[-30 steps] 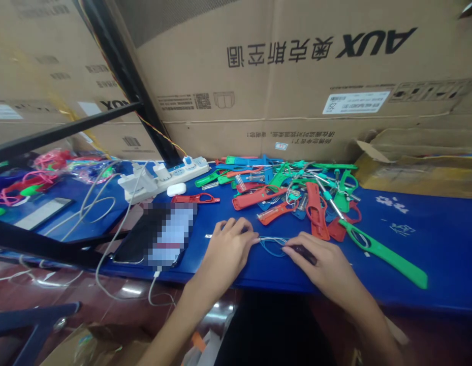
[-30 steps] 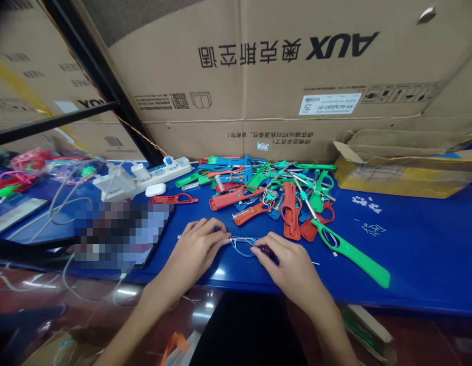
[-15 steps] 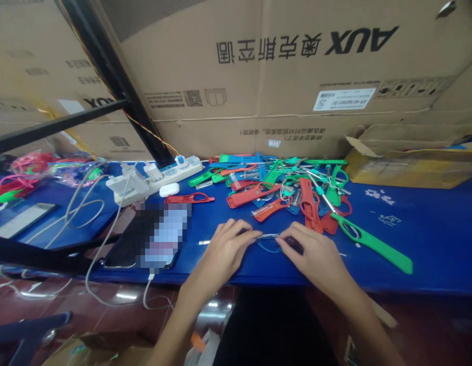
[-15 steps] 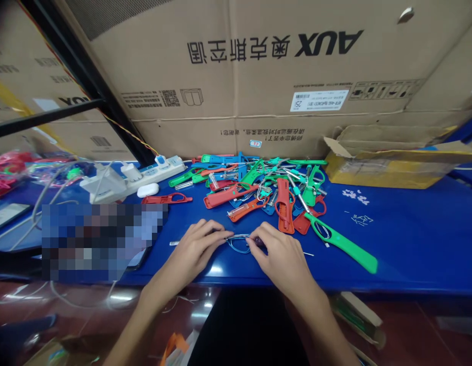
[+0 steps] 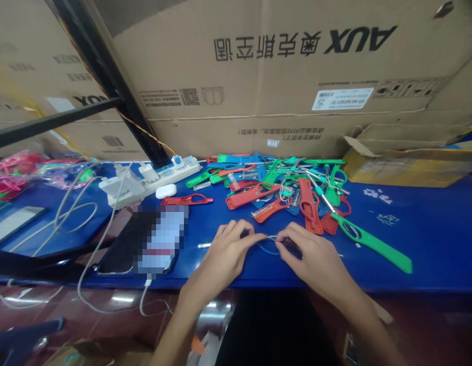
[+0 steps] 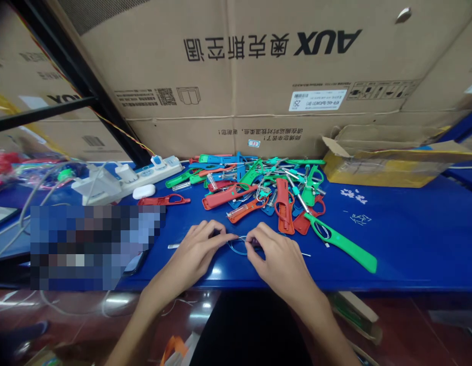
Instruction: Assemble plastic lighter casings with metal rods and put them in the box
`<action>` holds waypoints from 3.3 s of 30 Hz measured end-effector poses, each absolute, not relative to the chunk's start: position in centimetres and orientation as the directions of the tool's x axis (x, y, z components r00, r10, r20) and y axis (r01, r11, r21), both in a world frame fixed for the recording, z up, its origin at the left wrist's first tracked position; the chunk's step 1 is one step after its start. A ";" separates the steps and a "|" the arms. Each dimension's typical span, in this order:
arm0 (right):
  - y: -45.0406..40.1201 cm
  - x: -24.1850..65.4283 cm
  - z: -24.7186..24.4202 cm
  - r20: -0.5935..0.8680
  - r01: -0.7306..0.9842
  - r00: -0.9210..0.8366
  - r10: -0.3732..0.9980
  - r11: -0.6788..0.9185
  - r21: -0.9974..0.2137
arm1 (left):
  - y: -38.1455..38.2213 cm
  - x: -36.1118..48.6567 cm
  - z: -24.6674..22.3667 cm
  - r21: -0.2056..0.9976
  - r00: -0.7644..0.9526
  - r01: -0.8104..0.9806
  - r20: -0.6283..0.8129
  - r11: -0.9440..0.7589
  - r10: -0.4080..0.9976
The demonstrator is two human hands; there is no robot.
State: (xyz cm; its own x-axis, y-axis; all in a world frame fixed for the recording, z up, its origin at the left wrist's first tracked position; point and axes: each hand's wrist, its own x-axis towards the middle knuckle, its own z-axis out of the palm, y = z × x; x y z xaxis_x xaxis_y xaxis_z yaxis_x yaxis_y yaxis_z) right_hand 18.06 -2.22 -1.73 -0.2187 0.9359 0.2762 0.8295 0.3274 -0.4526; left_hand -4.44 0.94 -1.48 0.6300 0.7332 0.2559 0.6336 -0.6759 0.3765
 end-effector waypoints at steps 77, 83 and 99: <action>-2.0 20.4 -2.4 0.433 0.808 -0.393 0.811 0.529 -0.258 | 0.7 -3.7 -2.0 0.281 0.661 0.604 0.346 -0.746 0.666; -1.9 20.2 -2.5 0.427 0.804 -0.374 0.823 0.517 -0.293 | 0.7 -3.6 -1.7 0.297 0.648 0.620 0.327 -0.726 0.688; -1.9 20.4 -2.8 0.498 0.819 -0.348 0.794 0.516 -0.251 | 1.6 -3.8 -0.9 0.332 0.471 0.723 0.405 -0.606 0.784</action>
